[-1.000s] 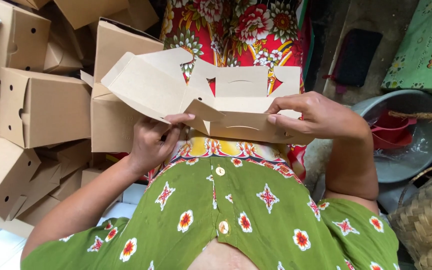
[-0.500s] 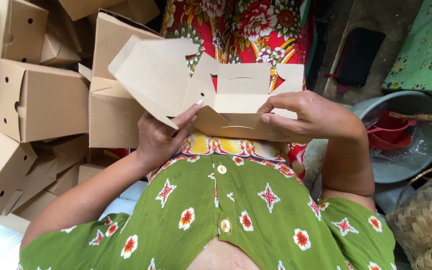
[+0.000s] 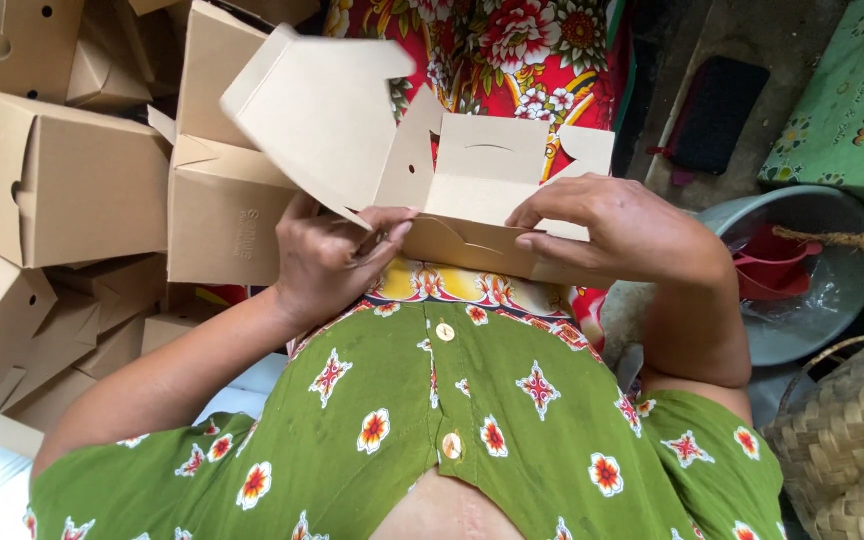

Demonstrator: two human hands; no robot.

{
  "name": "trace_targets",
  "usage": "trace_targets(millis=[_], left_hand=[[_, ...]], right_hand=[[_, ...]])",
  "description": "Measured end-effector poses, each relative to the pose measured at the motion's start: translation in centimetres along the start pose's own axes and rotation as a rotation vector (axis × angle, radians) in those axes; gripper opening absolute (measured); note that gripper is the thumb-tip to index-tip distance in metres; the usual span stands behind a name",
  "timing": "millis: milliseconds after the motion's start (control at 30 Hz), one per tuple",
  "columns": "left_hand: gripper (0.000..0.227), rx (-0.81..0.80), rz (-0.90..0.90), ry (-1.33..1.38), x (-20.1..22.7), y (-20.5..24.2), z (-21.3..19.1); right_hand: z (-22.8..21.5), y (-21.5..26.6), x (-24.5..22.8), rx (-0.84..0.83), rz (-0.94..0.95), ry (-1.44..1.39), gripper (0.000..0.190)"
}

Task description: The person assembles flat cardboard boxes by folding the sides and tucking the flaps to form a closed container. They repeatedly pick up a flat piece, fold it into a box, and place the finished box aside.

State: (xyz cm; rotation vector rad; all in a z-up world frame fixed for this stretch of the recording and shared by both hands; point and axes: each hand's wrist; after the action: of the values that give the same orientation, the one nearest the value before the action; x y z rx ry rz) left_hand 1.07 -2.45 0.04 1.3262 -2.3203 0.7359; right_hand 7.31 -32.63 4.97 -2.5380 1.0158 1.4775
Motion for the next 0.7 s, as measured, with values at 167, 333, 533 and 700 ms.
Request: trace_targets(millis=[167,333,533,700], left_hand=[[0.010,-0.047,-0.022,0.034,0.5,-0.7,-0.7],[0.011,-0.064,-0.027,0.006,0.9,-0.9,-0.7],[0.022,-0.086,0.021,-0.039,1.5,-1.8,-1.4],[0.025,-0.102,-0.002,-0.026,1.7,-1.8,-1.5]], right_hand=[[0.4,0.6,0.8,-0.013,0.032,-0.050,0.015],[0.7,0.6,0.9,-0.020,0.016,-0.087,0.016],[0.6,3.2,1.2,0.086,-0.007,-0.162,0.027],[5.0,8.3,6.6,0.304,-0.039,-0.445,0.106]])
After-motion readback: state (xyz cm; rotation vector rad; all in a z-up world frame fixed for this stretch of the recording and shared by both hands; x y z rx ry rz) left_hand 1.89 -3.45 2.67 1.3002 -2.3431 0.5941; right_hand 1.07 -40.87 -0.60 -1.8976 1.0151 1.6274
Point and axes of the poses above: each hand's wrist, its own y-axis away from the middle knuckle, its own z-axis out of the palm, x = y × z, and after that the axes turned 1 degree about -x, right-handed
